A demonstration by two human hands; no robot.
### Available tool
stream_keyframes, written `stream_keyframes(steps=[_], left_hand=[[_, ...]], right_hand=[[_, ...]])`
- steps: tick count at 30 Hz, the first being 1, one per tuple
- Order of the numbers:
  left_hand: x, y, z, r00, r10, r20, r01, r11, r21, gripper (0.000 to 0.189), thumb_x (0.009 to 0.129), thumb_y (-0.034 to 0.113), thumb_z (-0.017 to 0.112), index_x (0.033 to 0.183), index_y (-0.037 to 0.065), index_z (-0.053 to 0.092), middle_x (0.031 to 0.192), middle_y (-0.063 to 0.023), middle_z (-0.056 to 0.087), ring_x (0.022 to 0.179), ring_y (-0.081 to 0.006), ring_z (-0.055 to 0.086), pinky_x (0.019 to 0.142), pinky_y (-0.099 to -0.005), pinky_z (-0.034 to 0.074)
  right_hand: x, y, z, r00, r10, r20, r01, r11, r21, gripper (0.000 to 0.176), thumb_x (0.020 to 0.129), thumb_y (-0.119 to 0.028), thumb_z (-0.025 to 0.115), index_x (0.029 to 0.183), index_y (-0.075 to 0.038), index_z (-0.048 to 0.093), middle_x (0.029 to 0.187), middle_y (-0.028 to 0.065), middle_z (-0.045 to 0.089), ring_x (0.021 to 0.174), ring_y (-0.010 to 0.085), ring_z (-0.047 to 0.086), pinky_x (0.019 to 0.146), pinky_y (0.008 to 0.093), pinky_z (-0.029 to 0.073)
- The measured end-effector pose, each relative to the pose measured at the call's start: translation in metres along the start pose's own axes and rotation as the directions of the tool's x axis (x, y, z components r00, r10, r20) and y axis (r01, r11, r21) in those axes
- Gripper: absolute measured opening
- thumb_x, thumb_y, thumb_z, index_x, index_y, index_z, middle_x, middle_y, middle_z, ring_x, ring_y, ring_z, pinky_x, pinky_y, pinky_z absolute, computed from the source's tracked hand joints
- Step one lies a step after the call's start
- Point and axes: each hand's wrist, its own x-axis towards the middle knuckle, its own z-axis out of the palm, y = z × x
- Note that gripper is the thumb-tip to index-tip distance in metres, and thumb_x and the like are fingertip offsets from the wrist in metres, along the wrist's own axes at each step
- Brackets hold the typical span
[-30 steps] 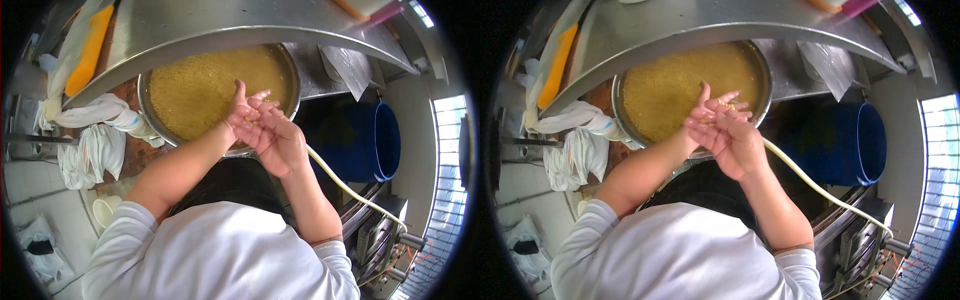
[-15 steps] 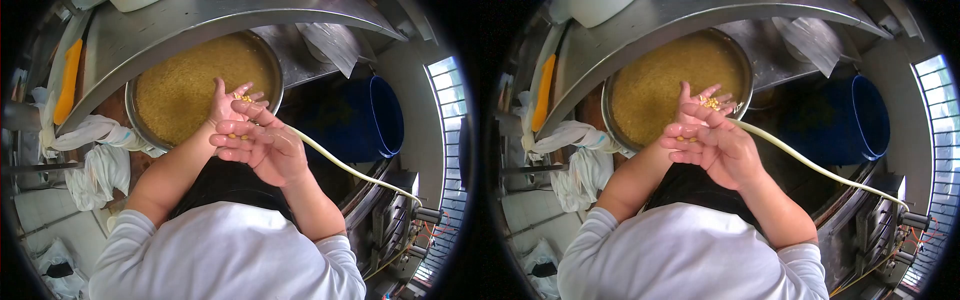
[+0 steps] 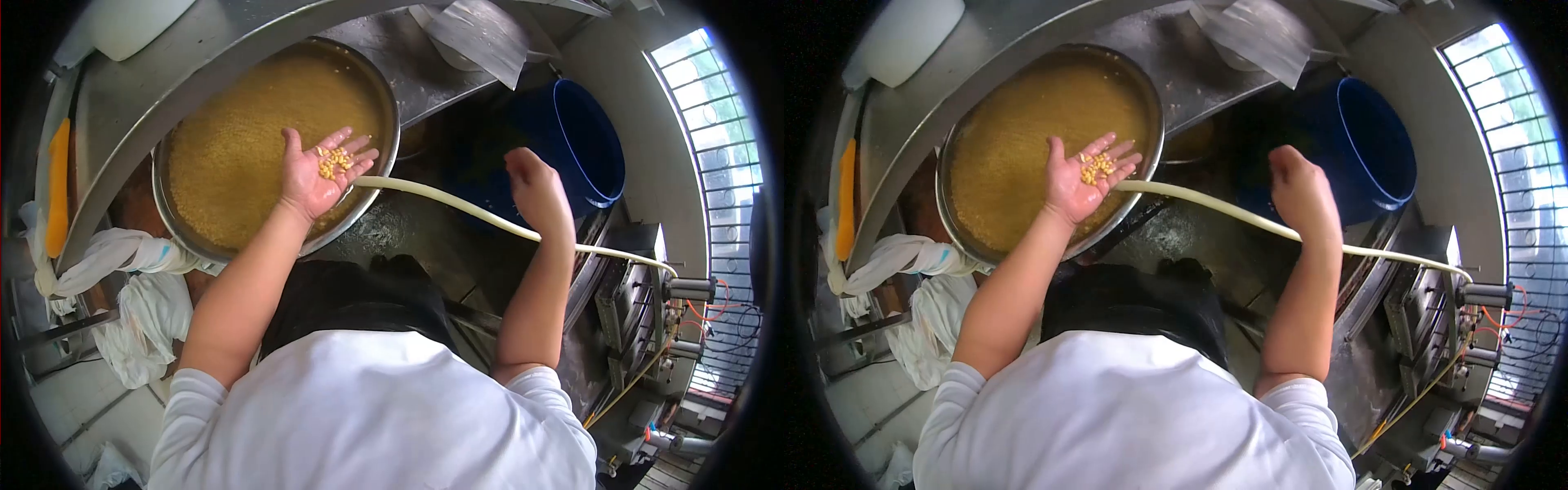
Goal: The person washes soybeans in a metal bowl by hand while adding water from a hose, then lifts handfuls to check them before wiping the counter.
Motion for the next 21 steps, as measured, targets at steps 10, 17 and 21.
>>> stream_keyframes(steps=[10,17,21], left_hand=[[-0.001,0.004,0.002,1.000,0.009,-0.026,-0.009,1.000,0.010,0.119,0.105,0.090,0.024,0.175,-0.007,0.021,0.178,-0.0393,0.024,0.159,-0.0647,0.035,0.133,-0.0686,0.036],[0.023,0.057,-0.016,0.948,0.280,-0.152,-0.030,0.556,0.831,0.052,0.115,0.044,0.065,0.143,0.000,0.062,0.134,-0.0176,0.071,0.111,-0.0288,0.075,0.093,-0.0424,0.065],[0.031,0.092,-0.030,0.921,0.387,0.048,0.028,-0.188,0.982,0.041,0.110,0.033,0.071,0.140,0.005,0.070,0.138,-0.0171,0.073,0.113,-0.0339,0.074,0.093,-0.0462,0.060]], right_hand=[[-0.011,-0.074,0.082,0.871,-0.366,0.328,0.292,0.922,0.254,0.040,0.113,-0.036,0.064,0.142,-0.010,0.074,0.118,0.0232,0.081,0.109,0.0450,0.076,0.097,0.0540,0.060],[-0.018,-0.084,0.077,0.861,-0.380,0.338,0.313,0.920,0.236,0.038,0.114,-0.035,0.060,0.143,-0.015,0.074,0.113,0.0214,0.081,0.105,0.0442,0.076,0.094,0.0553,0.060],[-0.021,-0.093,0.075,0.868,-0.348,0.355,0.314,0.937,0.153,0.038,0.114,-0.035,0.060,0.143,-0.015,0.074,0.115,0.0209,0.081,0.106,0.0433,0.077,0.093,0.0554,0.060]])
